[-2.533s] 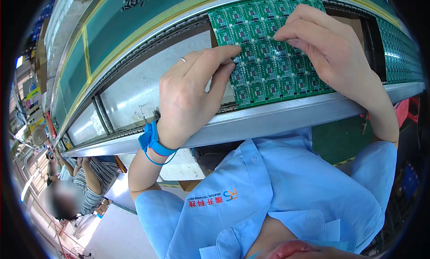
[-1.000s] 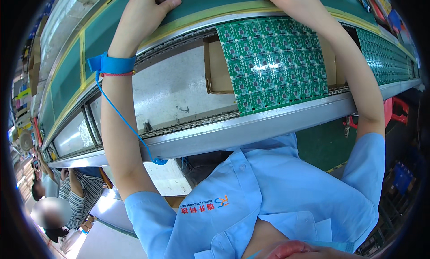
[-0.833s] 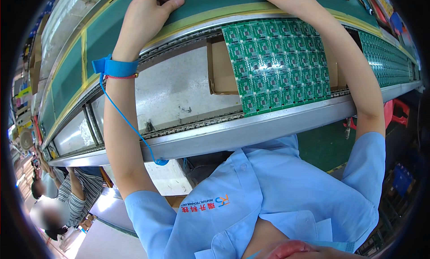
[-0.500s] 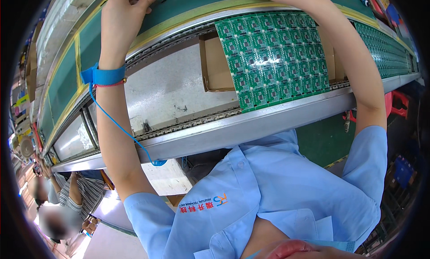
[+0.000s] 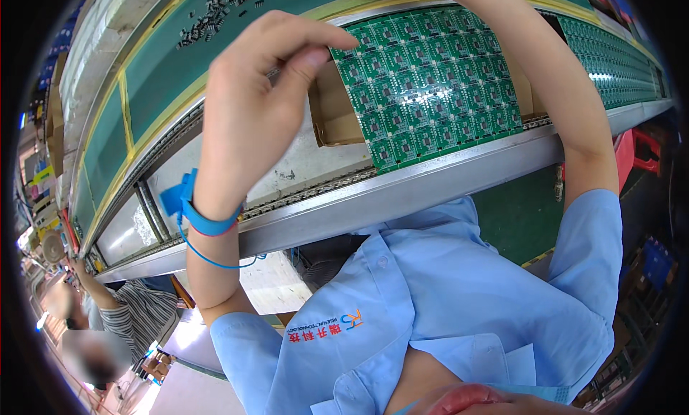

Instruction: Manually inserting or arranging electronic components onto printed circuit boards on an assembly line.

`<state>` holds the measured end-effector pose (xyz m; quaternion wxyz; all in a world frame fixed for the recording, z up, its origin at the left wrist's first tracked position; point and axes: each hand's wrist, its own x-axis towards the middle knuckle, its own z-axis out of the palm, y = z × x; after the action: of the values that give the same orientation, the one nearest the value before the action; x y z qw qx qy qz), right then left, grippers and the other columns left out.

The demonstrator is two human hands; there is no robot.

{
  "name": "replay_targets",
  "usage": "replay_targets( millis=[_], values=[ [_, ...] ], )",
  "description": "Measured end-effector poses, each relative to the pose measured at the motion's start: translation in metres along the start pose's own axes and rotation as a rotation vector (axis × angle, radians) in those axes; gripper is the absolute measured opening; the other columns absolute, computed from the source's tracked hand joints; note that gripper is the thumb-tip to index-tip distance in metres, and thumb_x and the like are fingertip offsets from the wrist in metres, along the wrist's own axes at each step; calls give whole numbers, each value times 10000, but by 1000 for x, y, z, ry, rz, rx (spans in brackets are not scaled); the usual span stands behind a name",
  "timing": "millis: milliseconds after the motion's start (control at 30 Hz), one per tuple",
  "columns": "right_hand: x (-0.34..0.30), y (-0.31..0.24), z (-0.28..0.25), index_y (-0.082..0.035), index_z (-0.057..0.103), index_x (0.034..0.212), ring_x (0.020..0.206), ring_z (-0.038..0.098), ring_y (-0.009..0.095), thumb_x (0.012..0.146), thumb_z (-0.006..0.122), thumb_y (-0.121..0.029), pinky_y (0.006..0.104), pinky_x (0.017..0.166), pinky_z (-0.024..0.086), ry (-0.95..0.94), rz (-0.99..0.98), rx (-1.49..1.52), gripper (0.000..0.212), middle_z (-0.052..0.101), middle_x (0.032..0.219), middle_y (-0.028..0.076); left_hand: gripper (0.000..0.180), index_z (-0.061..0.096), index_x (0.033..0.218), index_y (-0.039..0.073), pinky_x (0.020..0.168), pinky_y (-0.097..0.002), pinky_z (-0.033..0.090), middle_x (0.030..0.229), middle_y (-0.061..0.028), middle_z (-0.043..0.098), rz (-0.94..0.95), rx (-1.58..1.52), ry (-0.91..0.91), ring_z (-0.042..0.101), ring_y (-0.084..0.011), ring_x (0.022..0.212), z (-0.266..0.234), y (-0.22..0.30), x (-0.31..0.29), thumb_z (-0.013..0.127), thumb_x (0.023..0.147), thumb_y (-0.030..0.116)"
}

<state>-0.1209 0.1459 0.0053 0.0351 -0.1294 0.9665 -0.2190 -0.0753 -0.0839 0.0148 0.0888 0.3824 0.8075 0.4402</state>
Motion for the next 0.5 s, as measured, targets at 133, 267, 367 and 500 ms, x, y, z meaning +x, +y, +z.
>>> replay_targets(
  millis=[133, 267, 367, 500],
  values=[
    [-1, -5, 1, -21, 702, 901, 919, 666, 371, 861, 717, -235, 458, 792, 511, 34, -42, 2, 218, 705, 913, 196, 272, 745, 1048, 28, 782, -248, 460, 928, -60, 597, 97, 29, -85, 574, -159, 887, 9, 7, -8, 596, 879, -125],
    [-6, -14, -6, -28, 677, 871, 910, 661, 371, 853, 688, -151, 460, 778, 507, 2, -71, 31, 125, 699, 888, 178, 283, 735, 1064, 35, 753, -283, 485, 903, -74, 612, 119, -13, -93, 597, -173, 835, 30, 17, -14, 636, 849, -119],
    [-8, -11, 5, -30, 655, 868, 899, 654, 367, 848, 667, -112, 455, 774, 504, 96, -173, -7, 86, 692, 878, 161, 292, 710, 1080, 56, 721, -347, 503, 848, -102, 640, 183, 106, -175, 628, -260, 807, 41, 24, -19, 675, 815, -63],
    [-24, -12, 12, -34, 653, 922, 872, 646, 365, 850, 649, -96, 453, 766, 504, 308, -239, 65, 95, 680, 878, 153, 343, 689, 1133, 73, 712, -376, 495, 865, -110, 653, 270, 215, -188, 623, -293, 806, 56, 22, -20, 664, 813, -50]
  ],
)
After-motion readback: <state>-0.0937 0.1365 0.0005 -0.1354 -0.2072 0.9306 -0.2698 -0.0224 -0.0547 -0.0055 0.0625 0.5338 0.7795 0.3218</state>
